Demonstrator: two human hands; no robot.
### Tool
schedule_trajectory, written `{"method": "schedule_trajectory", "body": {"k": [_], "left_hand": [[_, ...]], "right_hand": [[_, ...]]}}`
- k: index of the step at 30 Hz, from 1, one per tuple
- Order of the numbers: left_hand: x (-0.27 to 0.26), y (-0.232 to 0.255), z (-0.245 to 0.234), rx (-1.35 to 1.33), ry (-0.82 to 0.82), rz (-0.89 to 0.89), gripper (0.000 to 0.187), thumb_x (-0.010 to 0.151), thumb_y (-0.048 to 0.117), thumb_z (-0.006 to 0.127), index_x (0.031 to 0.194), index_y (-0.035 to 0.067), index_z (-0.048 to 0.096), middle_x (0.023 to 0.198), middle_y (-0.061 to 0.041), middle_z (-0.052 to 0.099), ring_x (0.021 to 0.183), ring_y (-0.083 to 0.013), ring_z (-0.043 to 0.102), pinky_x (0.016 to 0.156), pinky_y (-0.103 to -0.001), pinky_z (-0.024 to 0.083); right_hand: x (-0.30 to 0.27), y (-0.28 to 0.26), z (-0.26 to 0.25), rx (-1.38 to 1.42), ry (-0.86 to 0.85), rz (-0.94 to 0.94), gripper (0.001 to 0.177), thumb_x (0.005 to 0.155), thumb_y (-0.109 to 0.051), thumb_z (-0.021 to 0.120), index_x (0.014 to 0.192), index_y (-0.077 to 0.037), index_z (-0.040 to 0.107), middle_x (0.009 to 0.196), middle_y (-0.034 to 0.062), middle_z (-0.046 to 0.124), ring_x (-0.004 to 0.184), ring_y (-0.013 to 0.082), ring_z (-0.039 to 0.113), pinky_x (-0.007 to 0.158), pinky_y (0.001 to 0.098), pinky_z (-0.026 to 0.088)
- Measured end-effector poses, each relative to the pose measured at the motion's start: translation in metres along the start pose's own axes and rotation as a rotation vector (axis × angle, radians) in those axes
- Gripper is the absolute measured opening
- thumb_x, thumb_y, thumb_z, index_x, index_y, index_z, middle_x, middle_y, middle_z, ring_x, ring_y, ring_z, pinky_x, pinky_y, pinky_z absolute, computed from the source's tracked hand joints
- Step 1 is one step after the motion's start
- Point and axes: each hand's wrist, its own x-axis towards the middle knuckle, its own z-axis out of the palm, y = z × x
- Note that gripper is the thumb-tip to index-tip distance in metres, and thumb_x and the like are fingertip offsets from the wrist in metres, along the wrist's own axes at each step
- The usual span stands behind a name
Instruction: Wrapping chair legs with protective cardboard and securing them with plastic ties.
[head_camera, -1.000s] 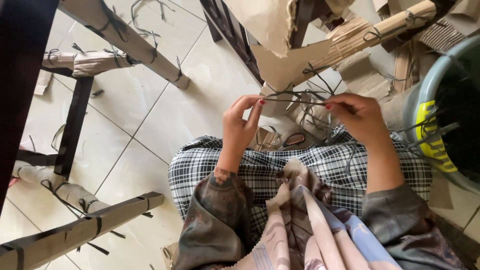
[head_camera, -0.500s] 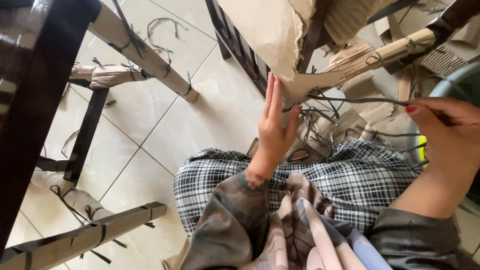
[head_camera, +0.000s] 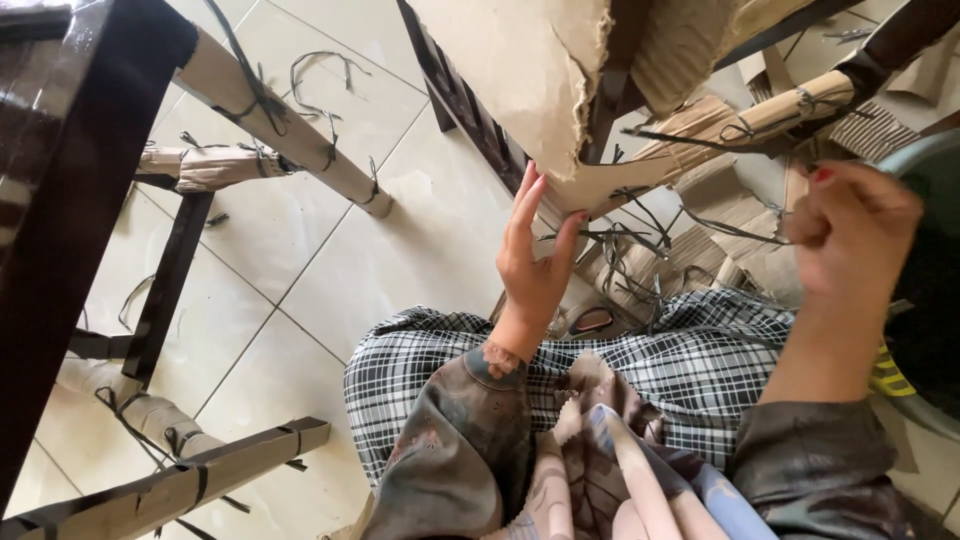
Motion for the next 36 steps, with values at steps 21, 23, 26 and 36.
{"method": "schedule_trajectory", "body": {"k": [21,23,26,36], "left_hand": [[-0.013,-0.038,-0.003,-0.404,0.329,-0.340,0.025,0.099,-0.002,0.067,0.123,-0.004,0.063,0.122,-0.022,0.072,0.109,-0.0300,0.073,0.087,-0.035,0.064],[-0.014,-0.049,-0.003,-0.460,0.328,-0.397,0.033,0.099,-0.001,0.067,0.130,-0.003,0.057,0.133,-0.021,0.065,0.118,-0.0328,0.067,0.088,-0.037,0.064],[-0.013,-0.050,-0.005,-0.408,0.298,-0.390,0.044,0.099,0.006,0.069,0.139,0.001,0.052,0.145,-0.018,0.057,0.130,-0.0326,0.060,0.094,-0.041,0.061],[-0.011,-0.017,-0.016,-0.117,-0.084,-0.087,0.050,0.104,0.001,0.063,0.151,0.002,0.045,0.154,-0.019,0.051,0.148,-0.0339,0.051,0.129,-0.045,0.045]], "right_hand": [[0.029,0.057,0.110,0.110,-0.375,0.254,0.025,0.092,0.005,0.052,0.109,0.001,0.070,0.061,-0.0036,0.019,0.041,0.0033,0.026,0.039,0.0194,0.020],[0.025,0.054,0.119,0.075,-0.374,0.257,0.023,0.093,0.005,0.053,0.108,0.002,0.071,0.061,-0.0040,0.022,0.042,0.0019,0.026,0.039,0.0191,0.019],[0.017,0.048,0.123,0.055,-0.363,0.272,0.016,0.095,0.003,0.056,0.101,0.001,0.070,0.059,-0.0043,0.024,0.042,0.0011,0.025,0.038,0.0190,0.019],[0.002,-0.017,0.091,0.050,-0.316,0.348,0.014,0.103,-0.004,0.052,0.101,-0.006,0.065,0.057,-0.0065,0.037,0.047,0.0067,0.029,0.045,0.0218,0.027]]}}
